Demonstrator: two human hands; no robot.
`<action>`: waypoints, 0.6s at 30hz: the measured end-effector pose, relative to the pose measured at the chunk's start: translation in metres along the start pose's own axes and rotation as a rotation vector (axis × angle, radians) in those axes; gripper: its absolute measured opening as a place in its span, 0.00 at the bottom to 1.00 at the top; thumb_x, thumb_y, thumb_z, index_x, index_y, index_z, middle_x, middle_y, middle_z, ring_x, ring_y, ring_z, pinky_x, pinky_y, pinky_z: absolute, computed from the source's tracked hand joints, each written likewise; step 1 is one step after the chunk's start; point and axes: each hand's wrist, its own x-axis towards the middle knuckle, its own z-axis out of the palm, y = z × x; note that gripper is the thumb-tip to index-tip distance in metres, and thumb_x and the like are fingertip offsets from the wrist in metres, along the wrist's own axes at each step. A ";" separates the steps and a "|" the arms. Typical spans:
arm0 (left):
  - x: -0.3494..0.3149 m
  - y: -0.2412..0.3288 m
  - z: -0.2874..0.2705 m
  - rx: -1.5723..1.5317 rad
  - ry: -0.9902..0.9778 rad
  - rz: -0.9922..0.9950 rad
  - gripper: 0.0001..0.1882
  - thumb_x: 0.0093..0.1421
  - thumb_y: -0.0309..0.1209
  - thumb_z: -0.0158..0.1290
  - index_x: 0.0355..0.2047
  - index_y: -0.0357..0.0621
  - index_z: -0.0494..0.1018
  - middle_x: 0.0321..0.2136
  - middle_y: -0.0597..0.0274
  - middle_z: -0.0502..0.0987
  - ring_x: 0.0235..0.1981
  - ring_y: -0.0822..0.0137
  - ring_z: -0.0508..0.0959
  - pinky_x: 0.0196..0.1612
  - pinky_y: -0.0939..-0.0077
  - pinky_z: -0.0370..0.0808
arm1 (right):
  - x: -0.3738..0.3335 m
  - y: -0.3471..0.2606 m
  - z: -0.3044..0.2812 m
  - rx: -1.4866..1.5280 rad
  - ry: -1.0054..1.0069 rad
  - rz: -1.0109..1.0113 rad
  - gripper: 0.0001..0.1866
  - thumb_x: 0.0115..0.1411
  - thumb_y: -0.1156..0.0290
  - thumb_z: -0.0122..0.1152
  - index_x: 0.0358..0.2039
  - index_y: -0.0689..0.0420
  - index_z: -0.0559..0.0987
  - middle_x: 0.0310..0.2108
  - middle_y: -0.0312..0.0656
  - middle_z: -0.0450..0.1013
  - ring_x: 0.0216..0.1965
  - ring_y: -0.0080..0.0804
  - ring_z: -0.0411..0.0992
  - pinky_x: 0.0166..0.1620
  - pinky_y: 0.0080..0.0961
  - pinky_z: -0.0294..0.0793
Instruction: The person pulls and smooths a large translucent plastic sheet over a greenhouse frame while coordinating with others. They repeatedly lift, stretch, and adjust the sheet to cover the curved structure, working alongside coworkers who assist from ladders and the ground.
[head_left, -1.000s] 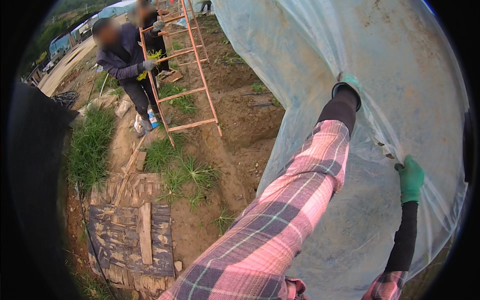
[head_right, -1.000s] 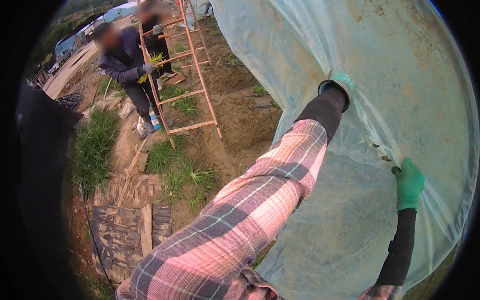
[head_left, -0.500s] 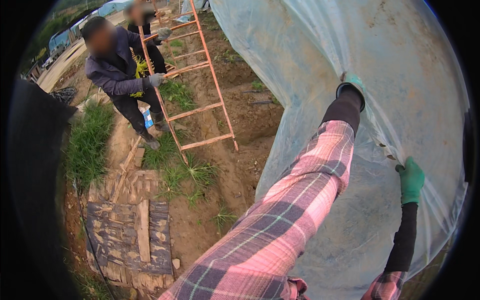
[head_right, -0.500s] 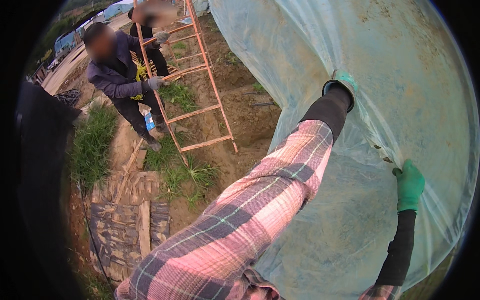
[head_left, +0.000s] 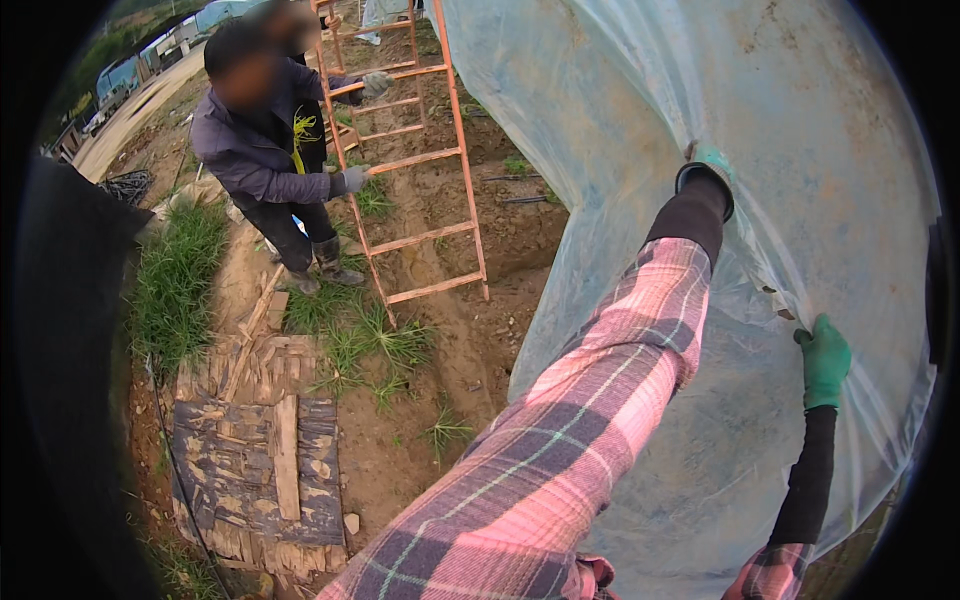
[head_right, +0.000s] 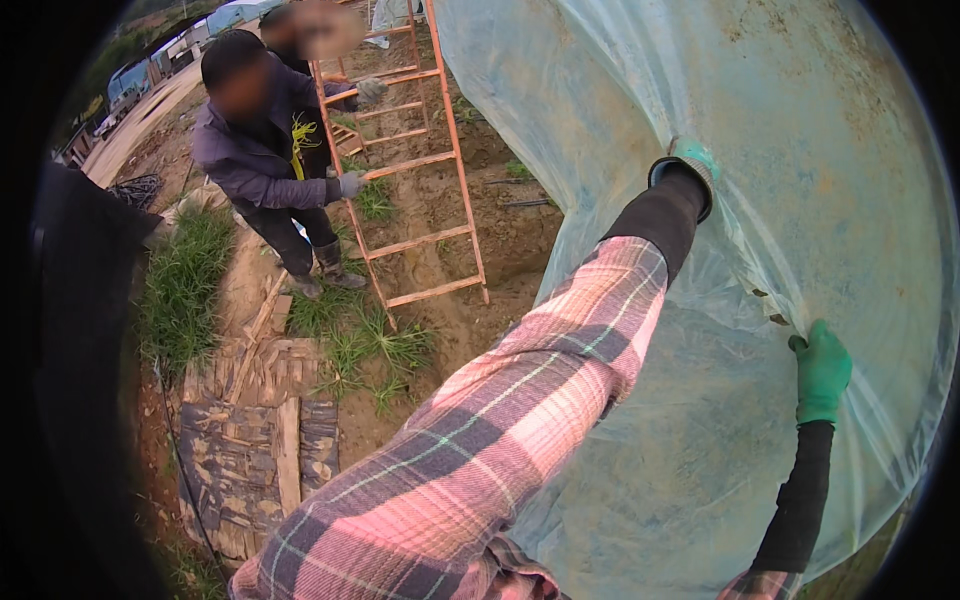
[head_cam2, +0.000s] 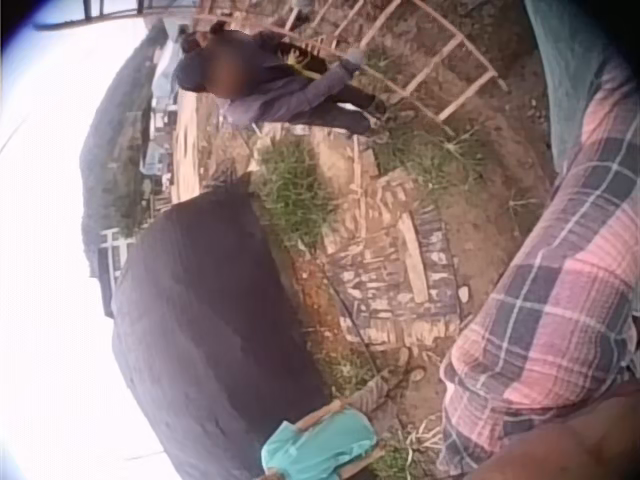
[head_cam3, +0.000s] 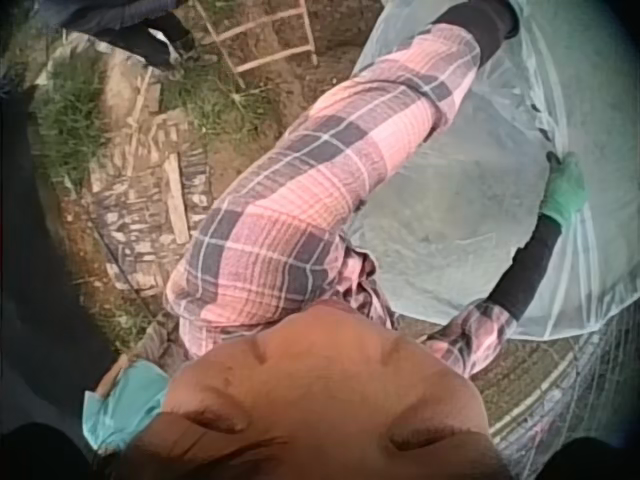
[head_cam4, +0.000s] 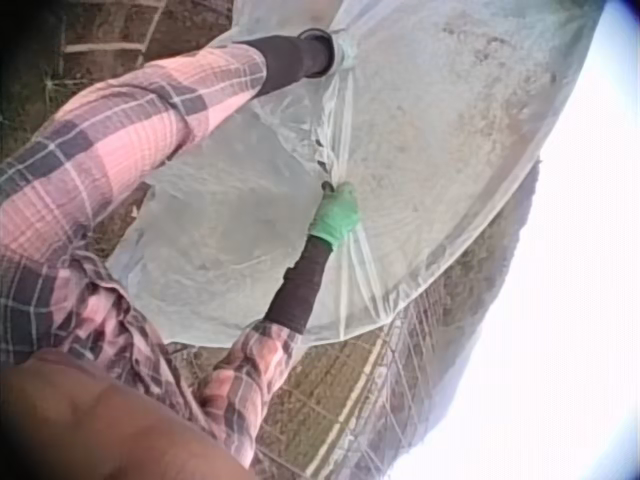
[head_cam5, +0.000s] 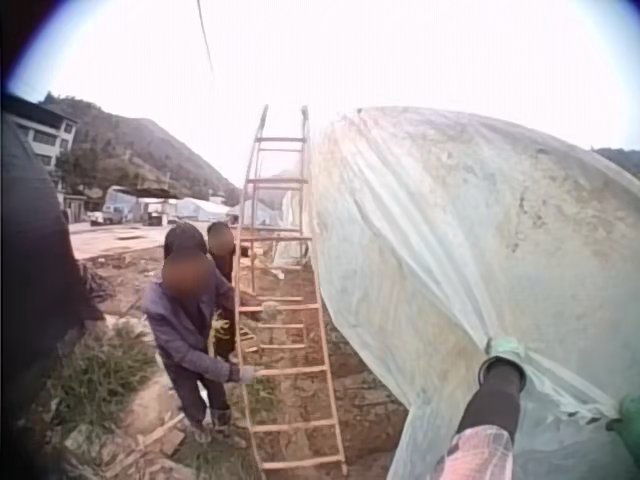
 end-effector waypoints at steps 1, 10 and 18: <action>0.001 -0.001 0.001 0.012 0.001 -0.004 0.15 0.60 0.38 0.49 0.47 0.57 0.77 0.43 0.69 0.79 0.42 0.63 0.77 0.35 0.51 0.67 | 0.001 -0.001 0.000 0.000 0.005 -0.005 0.17 0.45 0.62 0.68 0.28 0.55 0.70 0.24 0.47 0.73 0.28 0.50 0.72 0.30 0.43 0.69; -0.008 0.001 -0.008 -0.025 -0.021 -0.011 0.15 0.61 0.36 0.47 0.47 0.57 0.76 0.43 0.69 0.79 0.42 0.62 0.77 0.34 0.50 0.67 | 0.000 0.000 -0.001 -0.025 0.012 -0.023 0.17 0.45 0.62 0.68 0.27 0.55 0.69 0.23 0.47 0.72 0.27 0.49 0.72 0.29 0.43 0.69; -0.002 0.001 -0.006 -0.013 -0.018 0.012 0.15 0.60 0.36 0.48 0.46 0.57 0.77 0.43 0.69 0.78 0.42 0.61 0.77 0.34 0.50 0.67 | 0.001 0.004 -0.001 -0.044 0.020 -0.029 0.17 0.45 0.61 0.68 0.27 0.55 0.69 0.22 0.47 0.72 0.26 0.50 0.72 0.28 0.43 0.69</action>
